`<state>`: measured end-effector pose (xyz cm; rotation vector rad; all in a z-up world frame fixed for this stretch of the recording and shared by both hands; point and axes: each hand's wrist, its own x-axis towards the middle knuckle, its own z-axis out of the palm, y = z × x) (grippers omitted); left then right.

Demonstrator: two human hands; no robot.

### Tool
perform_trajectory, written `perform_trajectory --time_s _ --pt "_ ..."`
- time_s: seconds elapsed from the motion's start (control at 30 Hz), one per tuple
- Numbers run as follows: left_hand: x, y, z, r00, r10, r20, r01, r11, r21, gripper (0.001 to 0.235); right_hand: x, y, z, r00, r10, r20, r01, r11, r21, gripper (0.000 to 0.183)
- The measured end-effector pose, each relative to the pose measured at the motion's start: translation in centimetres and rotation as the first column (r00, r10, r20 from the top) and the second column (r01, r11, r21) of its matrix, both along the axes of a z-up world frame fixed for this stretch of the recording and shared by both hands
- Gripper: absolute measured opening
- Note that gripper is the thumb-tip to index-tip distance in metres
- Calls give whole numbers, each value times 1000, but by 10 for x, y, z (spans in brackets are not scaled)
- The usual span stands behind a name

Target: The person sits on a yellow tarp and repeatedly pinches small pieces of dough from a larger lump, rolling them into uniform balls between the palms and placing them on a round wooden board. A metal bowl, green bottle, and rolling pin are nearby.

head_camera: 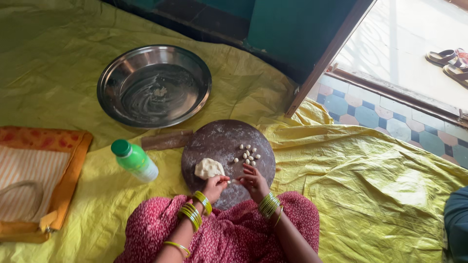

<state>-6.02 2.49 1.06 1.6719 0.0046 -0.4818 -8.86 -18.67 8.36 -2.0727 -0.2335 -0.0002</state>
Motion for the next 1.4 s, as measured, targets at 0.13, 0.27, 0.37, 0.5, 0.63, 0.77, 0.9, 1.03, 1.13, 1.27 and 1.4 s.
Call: perform_trajectory --time_s 0.13,0.27,0.37,0.5,0.63,0.77,0.9,1.03,1.13,1.27,1.4 --pt "6 -15 -1 892 75 -447 -343 755 -558 38 1 13 -6 991 36 -129 -10 981 193 34" --pt "-14 -46 0 894 16 -448 -322 718 -617 56 -13 19 -11 989 81 120 -53 973 -225 29" --pt "-14 -42 10 855 -107 -507 -365 570 -736 72 -6 34 -8 981 -151 120 167 976 -140 45" --pt "-8 -29 22 803 -58 -593 -478 531 -700 98 1 79 4 981 -178 76 184 979 -87 47" --pt "4 -18 30 913 106 -394 -408 266 -873 104 -36 145 15 987 8 160 12 992 -124 69" --pt "-9 -19 40 979 94 179 183 -38 -982 96 -13 175 8 875 12 483 303 765 -569 73" --pt "-15 -20 53 996 87 31 21 116 -993 89 62 150 -9 968 -60 245 196 792 -579 78" --pt "-5 -17 65 910 45 -413 -404 328 -854 87 95 107 -15 991 -56 119 106 878 -467 80" --pt "-7 -9 68 876 34 -482 -471 283 -836 90 75 102 -12 991 -16 134 69 914 -401 81" --pt "-7 8 65 887 206 -413 -453 221 -864 91 25 121 6 982 130 138 -79 942 -325 88" --pt "5 17 51 848 373 -378 -406 -2 -914 87 -17 130 32 955 268 131 -259 963 -80 72"
